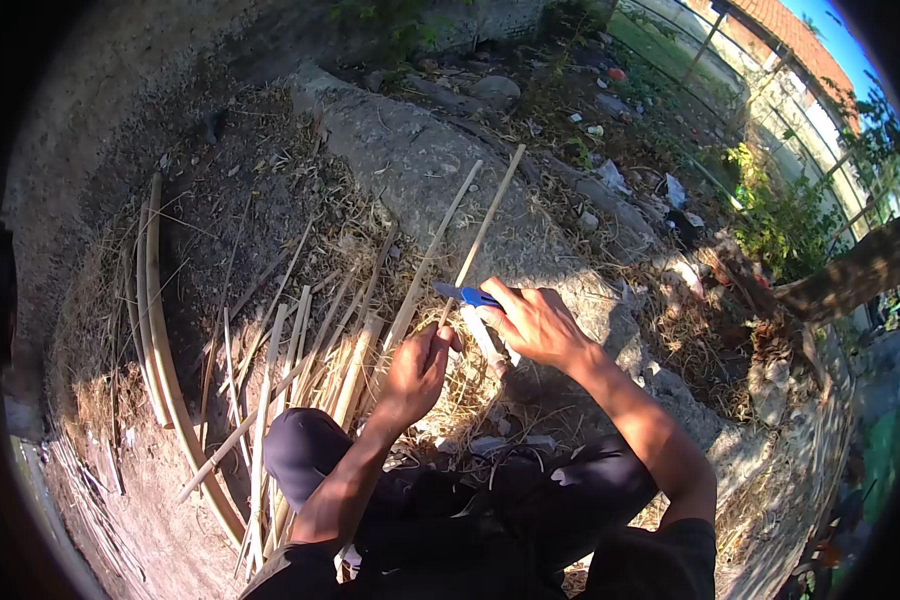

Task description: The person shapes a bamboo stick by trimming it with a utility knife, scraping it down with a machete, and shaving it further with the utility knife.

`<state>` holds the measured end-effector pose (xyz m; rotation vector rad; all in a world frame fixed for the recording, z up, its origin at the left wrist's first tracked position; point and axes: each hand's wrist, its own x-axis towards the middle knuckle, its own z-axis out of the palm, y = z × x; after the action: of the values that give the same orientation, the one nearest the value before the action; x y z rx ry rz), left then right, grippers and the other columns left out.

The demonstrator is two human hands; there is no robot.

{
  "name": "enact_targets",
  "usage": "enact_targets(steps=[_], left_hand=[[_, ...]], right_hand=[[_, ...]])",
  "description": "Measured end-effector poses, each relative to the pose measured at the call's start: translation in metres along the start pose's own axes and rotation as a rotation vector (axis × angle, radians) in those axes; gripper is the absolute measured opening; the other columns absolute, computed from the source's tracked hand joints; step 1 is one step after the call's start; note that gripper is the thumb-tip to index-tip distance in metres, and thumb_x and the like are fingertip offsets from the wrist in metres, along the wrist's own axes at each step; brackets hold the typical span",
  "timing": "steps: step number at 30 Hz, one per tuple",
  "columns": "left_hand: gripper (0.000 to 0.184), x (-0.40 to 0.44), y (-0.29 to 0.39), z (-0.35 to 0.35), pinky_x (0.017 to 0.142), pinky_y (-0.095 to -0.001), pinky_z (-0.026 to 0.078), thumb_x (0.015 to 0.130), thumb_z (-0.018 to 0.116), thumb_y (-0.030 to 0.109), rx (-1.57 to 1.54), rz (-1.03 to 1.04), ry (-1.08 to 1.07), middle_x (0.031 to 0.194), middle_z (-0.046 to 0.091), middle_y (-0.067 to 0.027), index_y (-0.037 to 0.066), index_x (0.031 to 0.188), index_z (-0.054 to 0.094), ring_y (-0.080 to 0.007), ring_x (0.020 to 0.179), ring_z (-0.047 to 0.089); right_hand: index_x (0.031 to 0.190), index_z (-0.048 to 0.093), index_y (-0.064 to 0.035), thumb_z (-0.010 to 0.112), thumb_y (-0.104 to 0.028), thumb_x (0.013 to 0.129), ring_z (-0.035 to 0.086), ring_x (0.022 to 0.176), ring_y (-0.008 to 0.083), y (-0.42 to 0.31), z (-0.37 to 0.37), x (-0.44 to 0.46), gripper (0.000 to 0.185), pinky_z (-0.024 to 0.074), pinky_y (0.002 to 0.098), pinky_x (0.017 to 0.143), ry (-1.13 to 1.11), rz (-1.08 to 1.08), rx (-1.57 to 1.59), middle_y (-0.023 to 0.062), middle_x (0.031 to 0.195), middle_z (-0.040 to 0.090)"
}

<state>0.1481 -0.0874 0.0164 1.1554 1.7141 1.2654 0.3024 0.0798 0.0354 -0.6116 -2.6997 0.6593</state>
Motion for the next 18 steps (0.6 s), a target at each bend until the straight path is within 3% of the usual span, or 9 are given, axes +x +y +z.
enact_targets(steps=[3, 7, 10, 13, 17, 18], left_hand=[[0.035, -0.009, -0.009, 0.014, 0.056, -0.0368, 0.036, 0.112, 0.045, 0.024, -0.069, 0.096, 0.041, 0.063, 0.045, -0.0076, -0.002, 0.099, 0.063, -0.0136, 0.057, 0.041], [0.032, -0.009, -0.006, 0.019, 0.056, -0.0399, 0.039, 0.111, 0.047, 0.022, 0.017, -0.026, -0.028, 0.065, 0.052, -0.0141, -0.001, 0.099, 0.065, -0.0206, 0.054, 0.047], [0.032, -0.007, -0.014, 0.026, 0.056, -0.0395, 0.039, 0.111, 0.047, 0.022, 0.064, 0.031, -0.014, 0.062, 0.051, -0.0112, -0.001, 0.099, 0.067, -0.0192, 0.055, 0.047], [0.032, -0.004, -0.013, 0.028, 0.055, -0.0394, 0.039, 0.110, 0.047, 0.022, 0.080, 0.062, -0.017, 0.061, 0.049, -0.0095, 0.000, 0.099, 0.068, -0.0180, 0.055, 0.045], [0.032, 0.000, 0.001, 0.025, 0.055, -0.0394, 0.039, 0.109, 0.048, 0.022, 0.094, -0.017, -0.063, 0.060, 0.048, -0.0101, 0.001, 0.097, 0.069, -0.0183, 0.055, 0.045], [0.033, 0.003, -0.002, 0.027, 0.054, -0.0373, 0.037, 0.110, 0.048, 0.023, 0.094, -0.005, -0.046, 0.059, 0.047, -0.0066, 0.001, 0.096, 0.069, -0.0154, 0.055, 0.044]], right_hand=[[0.117, 0.058, -0.0106, 0.062, -0.030, 0.102, 0.067, 0.067, 0.0451, 0.006, 0.004, -0.012, 0.025, 0.0495, 0.0524, 0.056, -0.018, 0.023, -0.058, 0.0198, 0.068, 0.065], [0.118, 0.061, -0.0148, 0.062, -0.040, 0.101, 0.068, 0.059, 0.0384, 0.021, 0.019, -0.024, 0.030, 0.0526, 0.0509, 0.054, 0.058, 0.001, -0.282, 0.0154, 0.063, 0.065], [0.121, 0.062, -0.0139, 0.062, -0.043, 0.100, 0.068, 0.054, 0.0348, 0.033, 0.022, -0.030, 0.035, 0.0524, 0.0482, 0.051, 0.104, -0.034, -0.485, 0.0109, 0.058, 0.063], [0.126, 0.062, -0.0146, 0.063, -0.043, 0.100, 0.068, 0.054, 0.0337, 0.044, 0.022, -0.035, 0.039, 0.0519, 0.0473, 0.052, 0.218, -0.119, -0.582, 0.0104, 0.059, 0.063], [0.134, 0.057, -0.0151, 0.063, -0.043, 0.100, 0.070, 0.062, 0.0352, 0.059, 0.022, -0.032, 0.045, 0.0532, 0.0493, 0.058, 0.070, 0.033, -0.584, 0.0134, 0.070, 0.069], [0.133, 0.057, -0.0150, 0.068, -0.043, 0.096, 0.070, 0.067, 0.0373, 0.055, 0.018, -0.029, 0.048, 0.0530, 0.0499, 0.062, 0.043, 0.071, -0.568, 0.0145, 0.071, 0.068]])
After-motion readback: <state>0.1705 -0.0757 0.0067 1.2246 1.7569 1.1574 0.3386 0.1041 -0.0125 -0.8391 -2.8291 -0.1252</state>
